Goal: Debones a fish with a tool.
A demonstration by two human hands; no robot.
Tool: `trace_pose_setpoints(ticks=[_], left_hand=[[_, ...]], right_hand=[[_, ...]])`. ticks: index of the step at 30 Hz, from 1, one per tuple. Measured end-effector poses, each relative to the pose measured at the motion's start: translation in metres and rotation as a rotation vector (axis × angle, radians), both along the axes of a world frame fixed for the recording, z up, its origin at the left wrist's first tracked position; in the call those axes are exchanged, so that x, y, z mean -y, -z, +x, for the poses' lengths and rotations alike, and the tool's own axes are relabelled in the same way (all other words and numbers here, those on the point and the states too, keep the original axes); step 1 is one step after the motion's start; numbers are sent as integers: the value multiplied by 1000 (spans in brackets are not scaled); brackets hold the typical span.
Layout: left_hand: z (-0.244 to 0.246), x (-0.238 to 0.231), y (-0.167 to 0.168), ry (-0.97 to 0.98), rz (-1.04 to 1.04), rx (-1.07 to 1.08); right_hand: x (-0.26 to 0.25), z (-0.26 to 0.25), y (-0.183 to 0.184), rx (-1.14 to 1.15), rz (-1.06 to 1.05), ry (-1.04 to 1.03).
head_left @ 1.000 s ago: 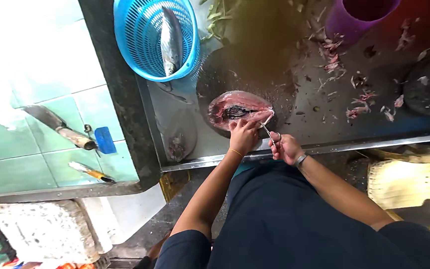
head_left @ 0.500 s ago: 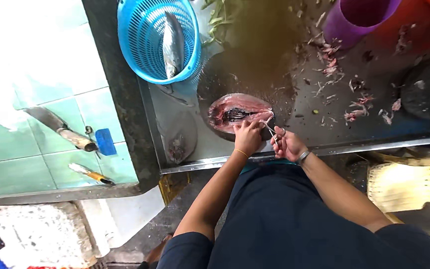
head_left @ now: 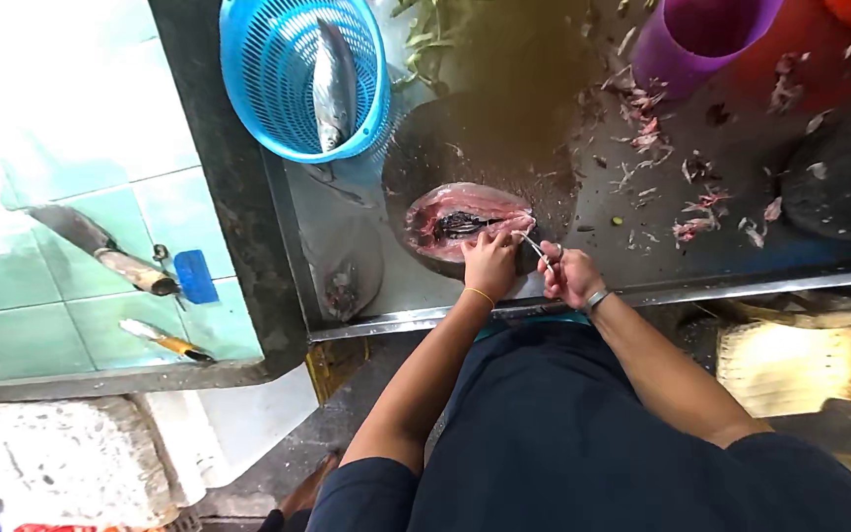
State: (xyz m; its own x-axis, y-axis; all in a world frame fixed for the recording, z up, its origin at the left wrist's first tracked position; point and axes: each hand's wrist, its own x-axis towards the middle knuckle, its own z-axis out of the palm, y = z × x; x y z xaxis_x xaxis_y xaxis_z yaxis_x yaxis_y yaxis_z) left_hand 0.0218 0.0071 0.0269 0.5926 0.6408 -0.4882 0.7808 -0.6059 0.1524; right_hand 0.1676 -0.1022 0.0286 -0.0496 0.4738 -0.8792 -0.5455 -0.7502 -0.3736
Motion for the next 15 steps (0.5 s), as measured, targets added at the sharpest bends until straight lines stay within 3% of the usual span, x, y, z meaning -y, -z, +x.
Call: trace_pose_setpoints(ticks=[9, 12, 15], left_hand=[[7, -7, 0, -17, -3, -30], [10, -7, 0, -5, 0, -34], [11, -7, 0, -4, -17, -42]], right_hand=[[-19, 14, -20, 10, 69, 101], [-8, 12, -5, -118, 30, 57], [-21, 20, -6, -84, 57, 185]])
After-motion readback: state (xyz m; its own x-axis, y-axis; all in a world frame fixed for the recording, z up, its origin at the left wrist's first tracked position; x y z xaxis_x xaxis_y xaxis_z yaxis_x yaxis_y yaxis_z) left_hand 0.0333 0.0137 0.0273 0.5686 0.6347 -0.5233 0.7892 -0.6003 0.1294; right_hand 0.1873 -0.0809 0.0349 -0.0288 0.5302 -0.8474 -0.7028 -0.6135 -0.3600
